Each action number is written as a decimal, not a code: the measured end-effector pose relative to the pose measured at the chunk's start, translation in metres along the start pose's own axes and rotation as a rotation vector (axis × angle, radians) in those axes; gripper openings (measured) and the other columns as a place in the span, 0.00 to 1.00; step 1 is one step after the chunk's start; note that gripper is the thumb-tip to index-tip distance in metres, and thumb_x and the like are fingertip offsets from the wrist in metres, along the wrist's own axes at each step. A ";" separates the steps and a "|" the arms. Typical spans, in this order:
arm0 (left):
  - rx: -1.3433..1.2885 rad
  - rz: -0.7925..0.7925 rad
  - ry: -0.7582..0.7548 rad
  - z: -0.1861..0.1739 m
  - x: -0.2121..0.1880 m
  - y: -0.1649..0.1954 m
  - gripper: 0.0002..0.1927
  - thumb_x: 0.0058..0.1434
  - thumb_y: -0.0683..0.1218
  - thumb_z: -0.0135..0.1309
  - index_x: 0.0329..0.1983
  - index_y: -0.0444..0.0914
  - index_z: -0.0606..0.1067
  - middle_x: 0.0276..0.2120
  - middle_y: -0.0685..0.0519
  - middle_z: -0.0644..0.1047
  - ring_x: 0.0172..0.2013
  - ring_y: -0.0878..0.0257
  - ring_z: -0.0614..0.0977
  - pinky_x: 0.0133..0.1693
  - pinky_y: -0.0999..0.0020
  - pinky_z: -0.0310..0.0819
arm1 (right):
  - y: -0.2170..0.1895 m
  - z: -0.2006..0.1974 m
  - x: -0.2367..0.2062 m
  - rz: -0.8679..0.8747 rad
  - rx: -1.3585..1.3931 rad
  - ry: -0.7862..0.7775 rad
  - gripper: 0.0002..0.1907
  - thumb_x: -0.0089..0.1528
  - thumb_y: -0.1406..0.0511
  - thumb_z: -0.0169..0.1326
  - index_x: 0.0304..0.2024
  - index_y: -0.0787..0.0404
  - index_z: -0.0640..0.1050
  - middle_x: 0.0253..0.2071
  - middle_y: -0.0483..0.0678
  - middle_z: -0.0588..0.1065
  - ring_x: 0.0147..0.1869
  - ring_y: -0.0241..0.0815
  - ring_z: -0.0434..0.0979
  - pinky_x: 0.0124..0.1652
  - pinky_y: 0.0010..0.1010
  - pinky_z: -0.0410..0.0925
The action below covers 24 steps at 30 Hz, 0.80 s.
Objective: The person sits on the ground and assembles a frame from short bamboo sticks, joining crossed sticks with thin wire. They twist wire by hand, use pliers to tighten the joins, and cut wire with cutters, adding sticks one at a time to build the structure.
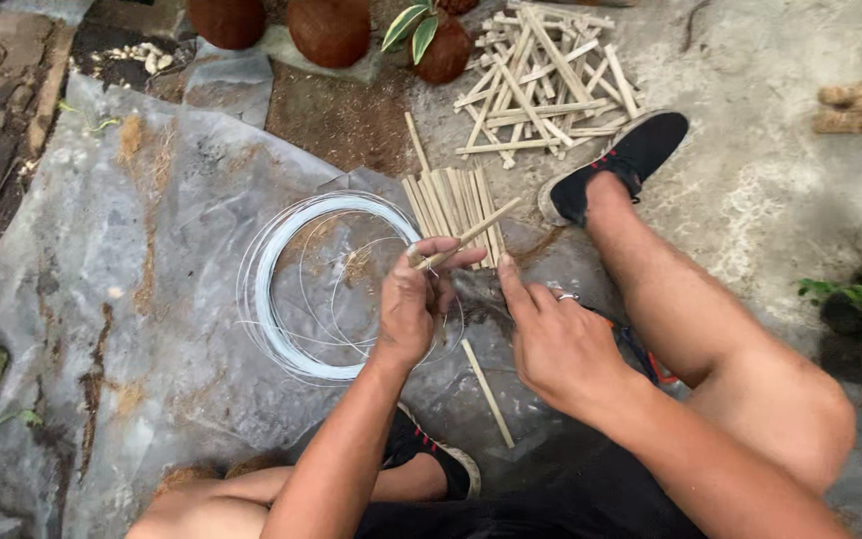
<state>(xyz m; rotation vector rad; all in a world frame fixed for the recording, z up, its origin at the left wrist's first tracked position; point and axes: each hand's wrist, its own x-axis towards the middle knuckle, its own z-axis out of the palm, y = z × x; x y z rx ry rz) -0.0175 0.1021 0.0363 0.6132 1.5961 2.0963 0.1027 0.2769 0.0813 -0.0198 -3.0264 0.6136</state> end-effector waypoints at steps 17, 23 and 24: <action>0.209 0.002 0.169 0.009 -0.015 -0.003 0.34 0.72 0.66 0.41 0.62 0.32 0.67 0.53 0.47 0.81 0.28 0.76 0.67 0.30 0.79 0.63 | -0.016 0.012 0.001 -0.037 -0.074 0.072 0.37 0.58 0.67 0.52 0.70 0.67 0.62 0.34 0.54 0.72 0.29 0.54 0.77 0.28 0.46 0.72; 0.399 0.123 0.216 0.014 -0.015 -0.008 0.29 0.76 0.61 0.42 0.63 0.31 0.66 0.57 0.43 0.79 0.55 0.64 0.77 0.57 0.68 0.69 | -0.012 0.020 0.003 -0.026 -0.092 0.093 0.36 0.57 0.67 0.51 0.69 0.67 0.64 0.33 0.54 0.73 0.28 0.55 0.78 0.29 0.47 0.72; 0.428 0.128 0.223 0.015 -0.014 -0.008 0.28 0.76 0.60 0.42 0.62 0.31 0.67 0.57 0.43 0.79 0.58 0.62 0.77 0.60 0.66 0.68 | -0.010 0.023 0.004 -0.017 -0.107 0.100 0.36 0.57 0.67 0.51 0.68 0.66 0.65 0.33 0.54 0.73 0.29 0.55 0.78 0.30 0.47 0.72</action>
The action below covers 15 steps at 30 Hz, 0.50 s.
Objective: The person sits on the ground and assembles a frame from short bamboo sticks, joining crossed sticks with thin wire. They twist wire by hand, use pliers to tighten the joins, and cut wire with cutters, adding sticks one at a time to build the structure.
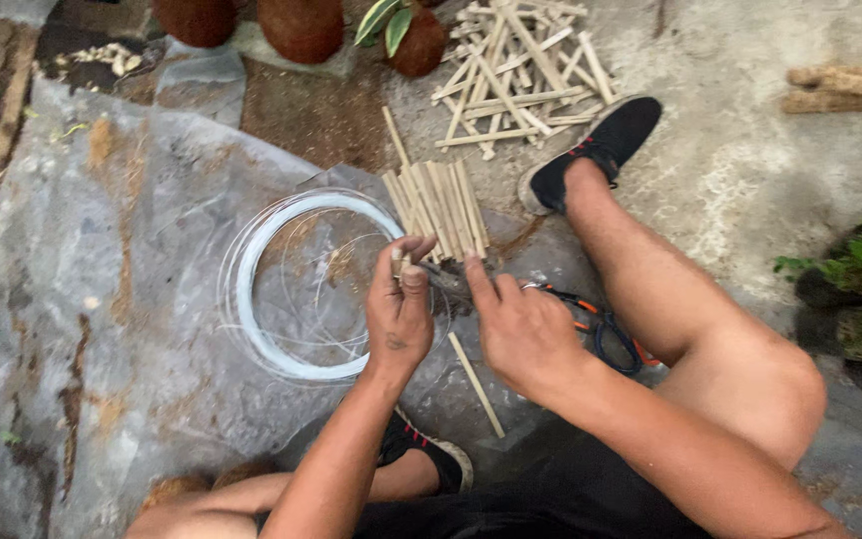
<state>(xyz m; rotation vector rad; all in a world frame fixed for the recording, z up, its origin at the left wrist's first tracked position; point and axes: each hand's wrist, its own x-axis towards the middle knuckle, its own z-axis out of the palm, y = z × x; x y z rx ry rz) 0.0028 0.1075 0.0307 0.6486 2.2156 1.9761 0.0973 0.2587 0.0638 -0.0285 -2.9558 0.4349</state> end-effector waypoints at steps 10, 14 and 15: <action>0.153 -0.145 0.004 -0.013 0.006 -0.021 0.20 0.74 0.52 0.39 0.58 0.35 0.73 0.53 0.52 0.83 0.34 0.65 0.74 0.42 0.69 0.72 | 0.007 0.033 0.002 0.115 0.543 -0.244 0.11 0.63 0.62 0.52 0.42 0.63 0.73 0.31 0.61 0.78 0.36 0.65 0.79 0.36 0.56 0.69; 0.668 0.516 -0.068 -0.031 0.016 -0.029 0.19 0.81 0.53 0.30 0.46 0.37 0.68 0.53 0.50 0.81 0.50 0.53 0.79 0.53 0.60 0.72 | -0.003 0.039 0.005 0.148 0.813 -0.305 0.17 0.67 0.55 0.50 0.38 0.63 0.76 0.31 0.63 0.76 0.37 0.65 0.79 0.37 0.53 0.70; 0.594 0.486 -0.075 -0.033 0.016 -0.031 0.18 0.81 0.51 0.30 0.40 0.36 0.65 0.52 0.48 0.82 0.49 0.53 0.77 0.51 0.59 0.71 | -0.004 0.039 0.005 0.117 0.823 -0.275 0.18 0.68 0.55 0.49 0.37 0.64 0.76 0.30 0.64 0.76 0.38 0.67 0.78 0.39 0.53 0.70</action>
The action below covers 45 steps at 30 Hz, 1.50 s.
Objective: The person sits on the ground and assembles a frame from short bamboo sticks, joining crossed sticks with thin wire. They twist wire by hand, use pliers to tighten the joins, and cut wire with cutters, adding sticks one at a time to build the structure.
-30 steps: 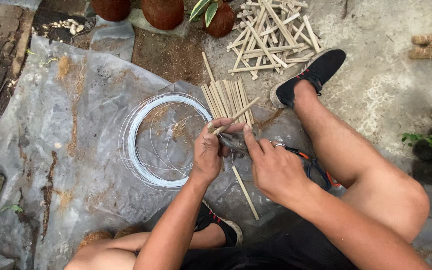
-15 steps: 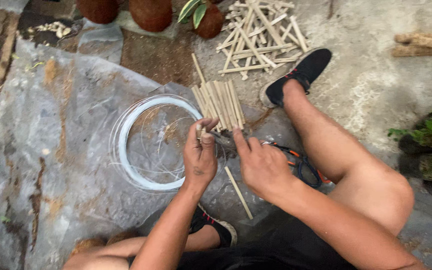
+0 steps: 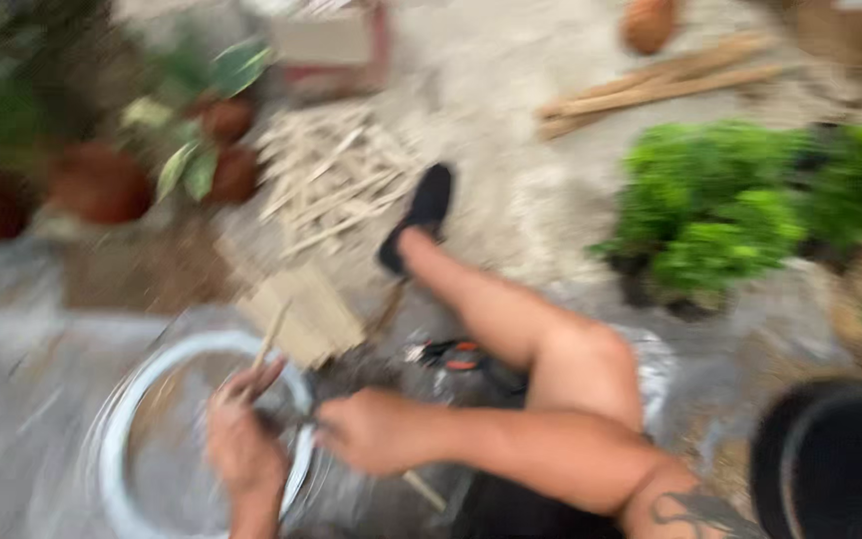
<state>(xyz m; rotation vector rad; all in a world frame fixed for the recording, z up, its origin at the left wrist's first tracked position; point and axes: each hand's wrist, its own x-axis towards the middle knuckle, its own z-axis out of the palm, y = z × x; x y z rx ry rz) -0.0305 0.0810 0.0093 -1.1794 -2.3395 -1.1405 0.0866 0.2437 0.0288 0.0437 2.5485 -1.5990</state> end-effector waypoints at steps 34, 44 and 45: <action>-0.610 -0.603 0.080 0.042 -0.021 -0.010 0.26 0.74 0.56 0.39 0.54 0.27 0.70 0.48 0.35 0.81 0.21 0.74 0.62 0.25 0.77 0.57 | 0.008 -0.022 -0.011 0.072 0.016 -0.063 0.15 0.69 0.57 0.46 0.41 0.64 0.72 0.28 0.63 0.75 0.37 0.69 0.76 0.40 0.59 0.67; -0.626 -0.537 0.076 0.039 -0.035 -0.020 0.26 0.75 0.56 0.39 0.55 0.28 0.69 0.49 0.37 0.81 0.23 0.74 0.65 0.27 0.78 0.60 | 0.010 -0.009 -0.011 0.066 0.001 -0.074 0.16 0.70 0.57 0.47 0.39 0.65 0.71 0.26 0.63 0.74 0.36 0.70 0.76 0.39 0.58 0.67; -0.623 -0.529 0.082 0.038 -0.035 -0.019 0.26 0.75 0.57 0.39 0.56 0.28 0.70 0.49 0.37 0.81 0.23 0.74 0.65 0.28 0.78 0.60 | 0.012 -0.007 -0.010 0.062 0.004 -0.070 0.16 0.69 0.57 0.47 0.39 0.65 0.72 0.27 0.63 0.74 0.36 0.70 0.76 0.39 0.58 0.67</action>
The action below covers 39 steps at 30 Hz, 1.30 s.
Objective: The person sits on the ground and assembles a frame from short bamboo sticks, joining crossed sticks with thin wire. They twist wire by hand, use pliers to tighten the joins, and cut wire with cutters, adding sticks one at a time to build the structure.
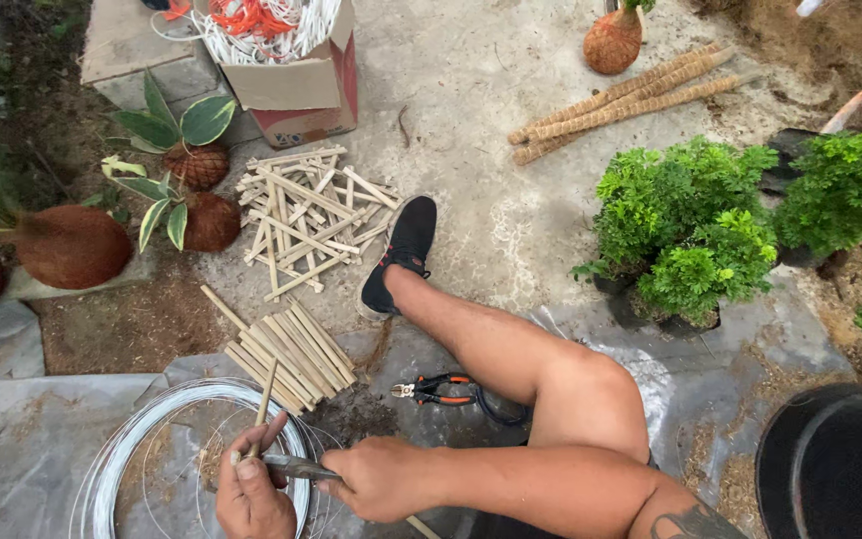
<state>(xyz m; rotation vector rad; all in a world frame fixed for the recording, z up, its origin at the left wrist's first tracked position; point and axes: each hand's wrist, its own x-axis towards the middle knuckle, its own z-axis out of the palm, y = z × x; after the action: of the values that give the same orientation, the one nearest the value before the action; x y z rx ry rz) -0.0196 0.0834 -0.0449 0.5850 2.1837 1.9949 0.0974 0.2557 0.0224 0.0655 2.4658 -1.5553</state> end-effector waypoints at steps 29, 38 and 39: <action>-0.371 -0.282 -0.140 -0.084 -0.049 0.109 0.35 0.74 0.67 0.29 0.60 0.34 0.68 0.50 0.42 0.82 0.31 0.71 0.77 0.31 0.74 0.71 | -0.072 0.040 0.000 0.218 0.816 -0.632 0.19 0.65 0.58 0.44 0.56 0.52 0.75 0.31 0.47 0.80 0.31 0.38 0.80 0.28 0.26 0.69; -0.489 -0.229 -0.065 -0.083 -0.046 0.093 0.33 0.76 0.65 0.30 0.59 0.33 0.68 0.50 0.42 0.82 0.23 0.71 0.67 0.27 0.76 0.62 | -0.101 0.027 -0.005 0.147 -0.285 -0.258 0.22 0.68 0.56 0.46 0.59 0.60 0.72 0.39 0.57 0.80 0.42 0.54 0.81 0.42 0.44 0.72; -0.493 -0.220 -0.071 -0.082 -0.049 0.093 0.33 0.76 0.65 0.31 0.60 0.33 0.68 0.50 0.43 0.82 0.24 0.71 0.68 0.28 0.76 0.62 | -0.105 0.028 -0.007 0.074 -0.353 -0.210 0.25 0.67 0.56 0.46 0.64 0.59 0.68 0.43 0.61 0.79 0.46 0.60 0.79 0.46 0.48 0.71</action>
<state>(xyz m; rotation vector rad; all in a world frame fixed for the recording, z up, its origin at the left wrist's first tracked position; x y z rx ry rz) 0.0152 -0.0055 0.0477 0.3231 1.5446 2.2258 0.0922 0.1852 0.1054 -0.0613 2.4940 -1.0219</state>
